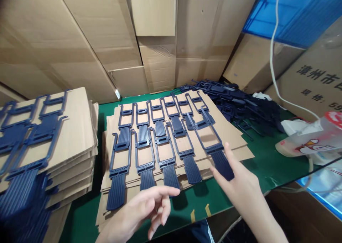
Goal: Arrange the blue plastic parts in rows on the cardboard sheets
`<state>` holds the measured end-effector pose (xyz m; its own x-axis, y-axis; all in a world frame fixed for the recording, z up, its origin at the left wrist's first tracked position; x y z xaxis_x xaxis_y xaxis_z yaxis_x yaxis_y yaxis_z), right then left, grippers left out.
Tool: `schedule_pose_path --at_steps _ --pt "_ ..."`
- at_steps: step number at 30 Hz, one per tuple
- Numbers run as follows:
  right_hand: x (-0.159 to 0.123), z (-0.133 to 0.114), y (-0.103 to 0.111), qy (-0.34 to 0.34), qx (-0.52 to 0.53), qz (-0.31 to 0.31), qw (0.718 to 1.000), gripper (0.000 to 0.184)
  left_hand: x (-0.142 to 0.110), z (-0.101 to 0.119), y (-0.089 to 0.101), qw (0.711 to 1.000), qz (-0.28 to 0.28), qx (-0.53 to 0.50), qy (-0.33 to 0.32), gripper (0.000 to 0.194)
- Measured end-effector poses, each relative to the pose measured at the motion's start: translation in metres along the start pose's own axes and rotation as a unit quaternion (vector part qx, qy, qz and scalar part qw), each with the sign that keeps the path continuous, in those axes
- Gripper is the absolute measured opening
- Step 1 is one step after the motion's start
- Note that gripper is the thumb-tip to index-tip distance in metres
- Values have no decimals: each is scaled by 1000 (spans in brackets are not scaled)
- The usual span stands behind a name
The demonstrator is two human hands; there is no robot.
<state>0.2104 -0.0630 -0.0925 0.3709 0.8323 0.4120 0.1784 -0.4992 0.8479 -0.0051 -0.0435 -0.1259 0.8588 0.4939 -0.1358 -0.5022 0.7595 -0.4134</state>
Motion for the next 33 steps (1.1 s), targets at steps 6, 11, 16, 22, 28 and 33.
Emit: schedule_pose_path --at_steps 6,11,16,22,28,33 --pt "-20 -18 6 47 -91 66 993 60 -6 5 -1 999 -16 30 -1 50" --pt "-23 -27 -1 80 -118 58 988 59 -8 6 -3 999 -30 35 -8 48" --pt "-27 -33 -6 87 -98 46 990 60 -11 4 -4 999 -23 33 -6 46" --pt "-26 -6 -20 -92 -91 -105 986 63 -10 3 -1 998 -29 10 -47 46" --pt "-30 -7 -28 -165 -101 -209 958 61 -6 0 -3 998 -33 10 -51 44" --pt "-30 -23 -27 -80 -116 -195 971 59 -3 1 -5 995 -34 -28 -90 53"
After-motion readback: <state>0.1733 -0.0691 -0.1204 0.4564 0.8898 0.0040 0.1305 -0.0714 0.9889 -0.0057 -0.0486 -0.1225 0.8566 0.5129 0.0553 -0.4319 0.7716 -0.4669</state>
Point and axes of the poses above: each hand's wrist, its own x-axis towards the middle knuckle, its own y-axis out of the back of the hand, z = x × y, the point moved 9 cm from there along x, towards the middle knuckle, and after that the axes turned 1 degree about -y, right-handed, at the moved point
